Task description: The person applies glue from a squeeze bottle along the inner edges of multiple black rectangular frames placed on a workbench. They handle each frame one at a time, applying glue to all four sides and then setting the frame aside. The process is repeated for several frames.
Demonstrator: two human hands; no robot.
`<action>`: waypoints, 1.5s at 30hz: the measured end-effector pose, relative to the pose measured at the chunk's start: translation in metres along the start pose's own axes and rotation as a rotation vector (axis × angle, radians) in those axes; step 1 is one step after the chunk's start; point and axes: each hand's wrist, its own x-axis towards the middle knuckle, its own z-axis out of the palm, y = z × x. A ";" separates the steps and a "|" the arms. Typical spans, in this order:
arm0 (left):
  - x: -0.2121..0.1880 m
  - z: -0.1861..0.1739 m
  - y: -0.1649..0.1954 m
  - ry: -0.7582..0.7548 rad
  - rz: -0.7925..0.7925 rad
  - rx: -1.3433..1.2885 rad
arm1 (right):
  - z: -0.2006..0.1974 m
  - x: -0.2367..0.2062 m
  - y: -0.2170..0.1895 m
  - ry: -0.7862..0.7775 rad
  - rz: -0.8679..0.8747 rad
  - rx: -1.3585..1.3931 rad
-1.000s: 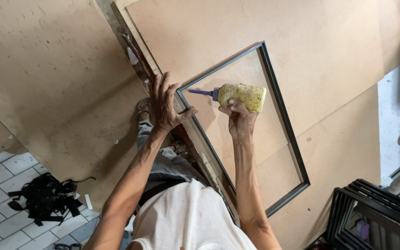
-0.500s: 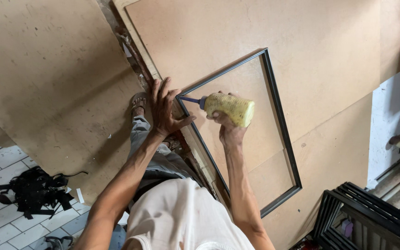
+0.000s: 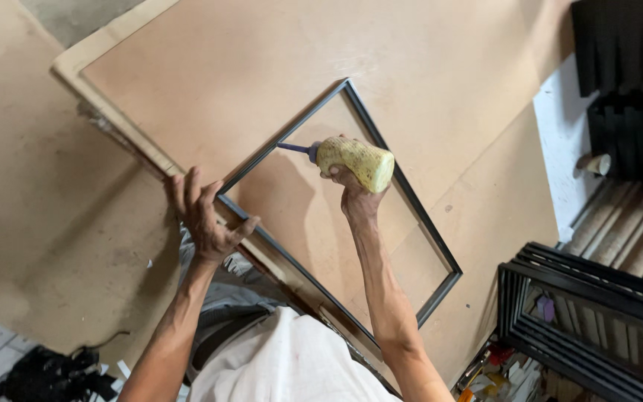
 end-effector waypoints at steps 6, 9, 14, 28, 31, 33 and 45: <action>-0.003 0.000 0.001 -0.026 -0.007 -0.042 | -0.028 0.046 -0.012 0.028 -0.051 -0.079; -0.006 0.002 -0.001 -0.045 -0.018 -0.027 | -0.039 0.072 -0.020 0.016 -0.139 -0.169; -0.008 0.007 -0.006 -0.023 0.005 -0.031 | -0.043 0.099 -0.032 0.084 -0.225 -0.347; 0.002 0.000 0.002 -0.037 0.023 -0.035 | -0.096 -0.001 -0.056 0.053 -0.479 -0.774; 0.004 0.000 0.008 -0.051 -0.005 -0.048 | -0.138 -0.037 -0.070 0.181 -0.448 -0.816; 0.003 -0.001 0.011 -0.039 -0.010 -0.039 | -0.169 -0.064 -0.079 0.268 -0.430 -0.859; -0.004 -0.007 0.005 -0.129 0.052 -0.004 | -0.367 -0.221 -0.131 0.656 -0.472 -1.025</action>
